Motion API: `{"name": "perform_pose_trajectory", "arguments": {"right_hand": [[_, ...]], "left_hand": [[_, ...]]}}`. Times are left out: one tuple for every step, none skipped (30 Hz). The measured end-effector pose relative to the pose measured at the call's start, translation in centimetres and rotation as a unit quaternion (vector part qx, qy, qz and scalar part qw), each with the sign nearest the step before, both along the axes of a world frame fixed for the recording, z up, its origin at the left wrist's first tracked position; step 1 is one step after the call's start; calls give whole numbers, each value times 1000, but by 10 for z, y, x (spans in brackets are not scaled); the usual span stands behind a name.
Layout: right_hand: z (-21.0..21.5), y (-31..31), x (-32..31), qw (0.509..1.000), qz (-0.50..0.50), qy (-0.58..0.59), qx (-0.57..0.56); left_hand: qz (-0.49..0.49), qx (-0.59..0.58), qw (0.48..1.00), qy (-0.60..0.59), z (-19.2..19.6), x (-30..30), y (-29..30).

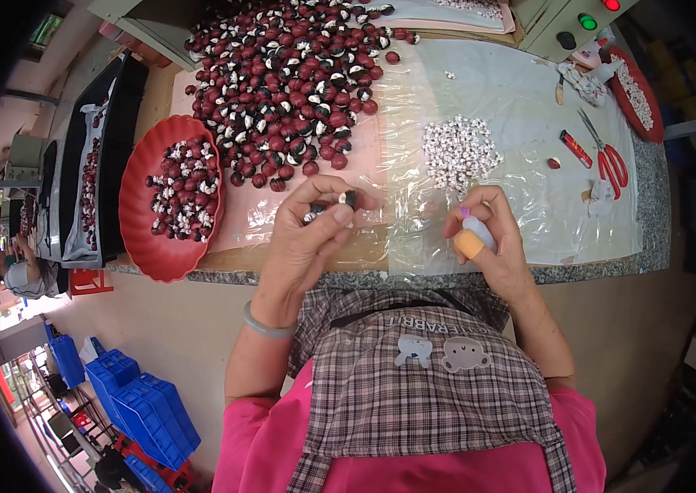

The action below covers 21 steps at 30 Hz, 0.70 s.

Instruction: The person retrieves small pieces from an upper tray, applies glue to them using a squeeze bottle, and attaches them onto round figurines by hand.

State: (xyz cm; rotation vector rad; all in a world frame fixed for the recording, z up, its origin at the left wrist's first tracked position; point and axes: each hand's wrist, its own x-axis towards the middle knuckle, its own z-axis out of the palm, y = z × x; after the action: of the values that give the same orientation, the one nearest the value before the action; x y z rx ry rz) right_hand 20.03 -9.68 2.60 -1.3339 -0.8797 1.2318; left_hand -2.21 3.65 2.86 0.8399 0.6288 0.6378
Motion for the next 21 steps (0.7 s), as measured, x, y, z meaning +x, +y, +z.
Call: {"name": "perform_pose_trajectory", "arguments": {"right_hand": [[0, 0, 2, 999, 11, 36, 15], [1, -1, 3, 997, 22, 72, 30], [2, -1, 3, 997, 21, 71, 29], [3, -1, 2, 995, 16, 85, 42], [4, -1, 2, 993, 11, 99, 56], [4, -1, 3, 994, 9, 99, 55], [4, 0, 5, 994, 5, 71, 81], [3, 0, 7, 993, 1, 43, 106], [3, 1, 7, 994, -1, 42, 105], [2, 2, 7, 991, -19, 57, 119], [2, 2, 7, 988, -37, 71, 132], [1, 2, 6, 988, -38, 70, 131], [0, 2, 5, 988, -63, 73, 121], [0, 2, 5, 987, -88, 76, 112], [1, 3, 4, 987, -89, 75, 110], [3, 5, 3, 983, -109, 85, 121], [5, 6, 3, 978, -130, 96, 132], [7, 5, 3, 978, -131, 94, 130], [8, 5, 3, 979, -141, 88, 119], [10, 4, 4, 979, -151, 82, 108], [13, 4, 3, 979, -151, 81, 106]], "left_hand": [[-12, -58, 998, -32, 3, 2, -4], [-13, -60, 998, -34, 0, 6, -8], [-15, -62, 996, -63, -5, 10, -11], [-16, -64, 994, -92, -7, 12, -14], [-32, -56, 994, -91, -5, 13, -16], [-33, -57, 994, -91, -5, 13, -18], [-32, -67, 995, -65, -6, 15, -20], [-31, -77, 996, -40, -6, 16, -22], [-47, -93, 993, -52, -8, 15, -22], [-48, -94, 993, -53, -10, 16, -23], [-61, -121, 987, -81, -11, 18, -24], [-73, -147, 980, -109, -12, 18, -25], [-74, -149, 980, -110, -13, 20, -26], [-79, -144, 980, -113, -13, 22, -28], [-85, -139, 980, -116, -13, 23, -29], [-86, -140, 979, -117, -13, 24, -30], [-87, -129, 982, -111, -13, 24, -31], [-88, -118, 983, -106, -13, 25, -32], [-89, -119, 983, -107, -11, 26, -33], [-87, -108, 987, -81, -9, 27, -33], [-85, -96, 990, -54, -8, 27, -34]]}}
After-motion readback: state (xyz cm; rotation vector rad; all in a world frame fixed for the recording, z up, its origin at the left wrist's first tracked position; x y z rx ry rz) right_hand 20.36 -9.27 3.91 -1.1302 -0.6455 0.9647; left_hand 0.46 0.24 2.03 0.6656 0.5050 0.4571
